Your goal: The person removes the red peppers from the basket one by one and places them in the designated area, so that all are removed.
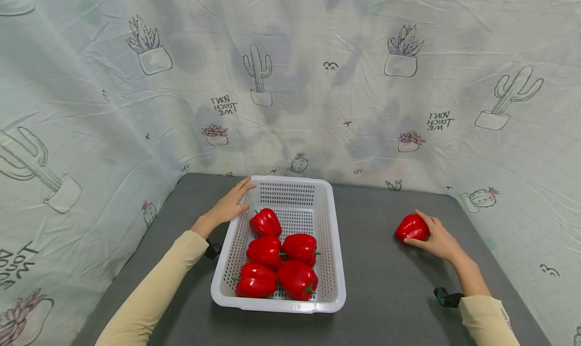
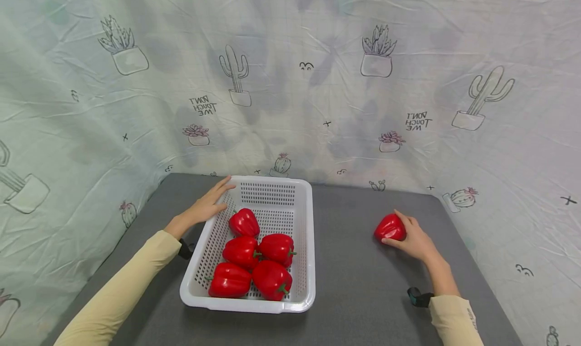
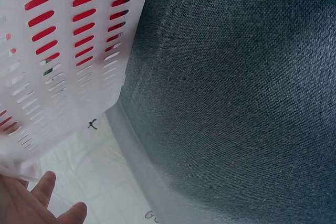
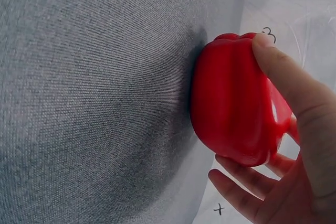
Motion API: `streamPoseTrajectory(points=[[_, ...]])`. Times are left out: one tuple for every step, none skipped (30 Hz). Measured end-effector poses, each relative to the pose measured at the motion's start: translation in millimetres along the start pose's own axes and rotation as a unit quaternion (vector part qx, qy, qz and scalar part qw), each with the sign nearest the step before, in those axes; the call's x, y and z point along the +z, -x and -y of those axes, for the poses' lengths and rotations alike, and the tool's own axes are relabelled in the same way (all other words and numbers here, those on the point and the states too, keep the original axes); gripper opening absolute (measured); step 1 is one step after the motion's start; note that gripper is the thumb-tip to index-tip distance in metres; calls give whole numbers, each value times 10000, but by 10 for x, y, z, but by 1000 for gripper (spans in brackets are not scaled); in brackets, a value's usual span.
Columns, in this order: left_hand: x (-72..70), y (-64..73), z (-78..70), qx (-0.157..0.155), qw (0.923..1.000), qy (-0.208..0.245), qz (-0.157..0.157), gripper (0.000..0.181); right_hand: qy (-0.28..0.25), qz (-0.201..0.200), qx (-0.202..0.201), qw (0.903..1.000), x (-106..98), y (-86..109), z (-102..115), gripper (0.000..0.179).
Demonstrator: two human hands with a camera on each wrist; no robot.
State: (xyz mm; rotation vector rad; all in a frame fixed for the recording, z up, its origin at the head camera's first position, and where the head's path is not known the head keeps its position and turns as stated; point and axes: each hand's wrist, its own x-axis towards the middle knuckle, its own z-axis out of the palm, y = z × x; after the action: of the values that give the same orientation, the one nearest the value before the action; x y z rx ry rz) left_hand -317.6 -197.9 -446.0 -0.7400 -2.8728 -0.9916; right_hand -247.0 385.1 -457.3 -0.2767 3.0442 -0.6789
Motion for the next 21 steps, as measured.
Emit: streamPoseTrajectory(points=[[1,1,3,4,10000,5,-6,58,14,24,21,10000,-4,-2,-1,94],[4,1,6,3,10000,18,-6,58,29,51,34,10000,-8,-4,-2,94],[7,1,11,1,10000,31,-6,58,46,68,59,9999,-11,-8,-3,94],[8,1,13,-1,10000,46,-8,58,64,93,62,9999,-14,-13,-3,95],[9,2,15,-6,10000,59,-9,58,78,113,61,9999,-16,-17,-2,95],[10,3,17,-14,10000,76,-6,58,94,138,55,9998,-18,-19,3,96],[9,4,14,-21,10000,91,-3,58,109,154,65,9998,-21,-22,6,96],[8,4,11,-28,9999,101,1,58,125,168,77,9998,-21,-26,8,96],[6,3,8,-25,9999,111,1,58,142,176,93,9997,-22,-29,11,97],[4,4,5,-28,9999,104,3,58,153,189,111,9996,-19,-30,15,97],[4,4,2,-30,9999,104,10,58,168,198,129,9996,-16,-32,20,98],[5,4,0,-30,9999,101,14,58,177,210,151,9995,-14,-34,28,98],[3,4,-3,-30,10000,92,15,58,185,216,173,9994,-13,-37,34,98],[1,5,-5,-30,10000,87,13,58,190,227,192,9994,-13,-39,41,98],[0,7,-7,-29,10000,90,7,58,197,236,204,9993,-16,-40,50,97],[-2,10,-10,-30,10000,91,10,58,198,243,211,9993,-18,-41,59,97],[-2,11,-12,-21,9999,104,5,58,201,250,223,9992,-24,-43,66,97],[-3,13,-13,-18,9999,106,2,58,192,249,230,9992,-31,-43,72,96],[-4,14,-13,-15,9999,107,2,58,186,242,233,9993,-36,-45,76,95],[-5,15,-11,-11,9999,110,0,58,188,241,225,9993,-42,-48,79,95],[-5,15,-10,-12,9999,109,4,58,193,234,208,9993,-48,-52,80,94]])
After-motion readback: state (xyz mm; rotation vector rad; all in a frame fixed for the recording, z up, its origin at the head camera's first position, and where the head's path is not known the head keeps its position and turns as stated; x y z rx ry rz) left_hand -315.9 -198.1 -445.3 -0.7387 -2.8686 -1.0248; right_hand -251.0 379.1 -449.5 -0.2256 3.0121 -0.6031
